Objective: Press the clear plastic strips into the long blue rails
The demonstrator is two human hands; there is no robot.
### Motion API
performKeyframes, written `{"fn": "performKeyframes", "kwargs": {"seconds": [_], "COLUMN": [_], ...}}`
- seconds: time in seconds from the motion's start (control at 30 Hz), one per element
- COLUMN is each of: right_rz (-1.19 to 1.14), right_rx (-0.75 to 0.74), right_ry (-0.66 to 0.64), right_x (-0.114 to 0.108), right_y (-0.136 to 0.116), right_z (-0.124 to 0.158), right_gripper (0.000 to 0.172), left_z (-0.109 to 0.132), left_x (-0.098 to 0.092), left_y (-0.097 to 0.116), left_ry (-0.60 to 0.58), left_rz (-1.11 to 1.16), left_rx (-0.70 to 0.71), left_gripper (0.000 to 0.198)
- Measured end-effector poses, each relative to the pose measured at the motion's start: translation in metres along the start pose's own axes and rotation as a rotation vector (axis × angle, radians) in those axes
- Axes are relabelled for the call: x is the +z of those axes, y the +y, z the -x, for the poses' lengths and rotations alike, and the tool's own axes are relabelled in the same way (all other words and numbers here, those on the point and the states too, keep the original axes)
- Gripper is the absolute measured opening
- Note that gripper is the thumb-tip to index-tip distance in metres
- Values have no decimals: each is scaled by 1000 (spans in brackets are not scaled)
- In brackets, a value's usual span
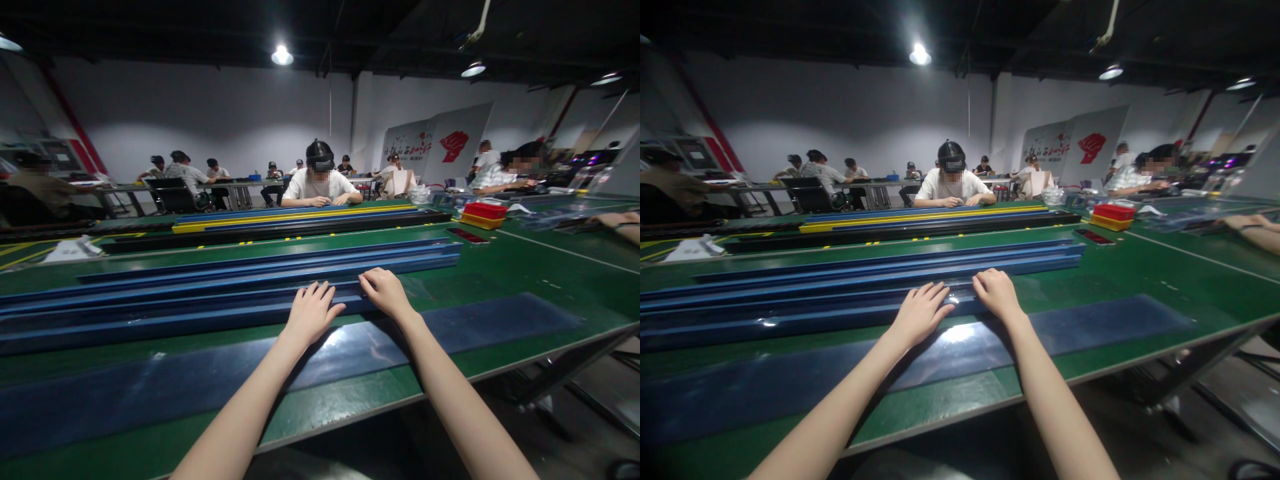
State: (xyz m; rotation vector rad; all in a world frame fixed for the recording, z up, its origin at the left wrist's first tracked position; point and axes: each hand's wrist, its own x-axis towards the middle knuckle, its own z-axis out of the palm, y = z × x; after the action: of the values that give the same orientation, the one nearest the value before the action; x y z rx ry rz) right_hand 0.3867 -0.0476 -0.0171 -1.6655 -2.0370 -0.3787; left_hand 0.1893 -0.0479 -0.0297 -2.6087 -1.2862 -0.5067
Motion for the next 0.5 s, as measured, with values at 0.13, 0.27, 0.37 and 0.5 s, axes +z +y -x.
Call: {"fn": "performKeyframes", "kwargs": {"seconds": [0.13, 0.27, 0.37, 0.5], "right_rz": [73, 149, 179, 204], "right_rx": [71, 159, 208, 224], "right_ry": [23, 61, 57, 44], "right_x": [0, 1, 0, 0], "right_y": [3, 6, 7, 7], "right_z": [0, 0, 1, 1], "right_gripper": [34, 36, 37, 38], "left_z": [-1, -1, 0, 1], "left_x": [-5, -11, -15, -14], "left_y": [-1, -3, -4, -3], "left_ry": [9, 17, 17, 31], "left_rz": [5, -8, -24, -41], "left_rx": [-23, -86, -143, -151], "left_gripper": [44, 43, 43, 44]}}
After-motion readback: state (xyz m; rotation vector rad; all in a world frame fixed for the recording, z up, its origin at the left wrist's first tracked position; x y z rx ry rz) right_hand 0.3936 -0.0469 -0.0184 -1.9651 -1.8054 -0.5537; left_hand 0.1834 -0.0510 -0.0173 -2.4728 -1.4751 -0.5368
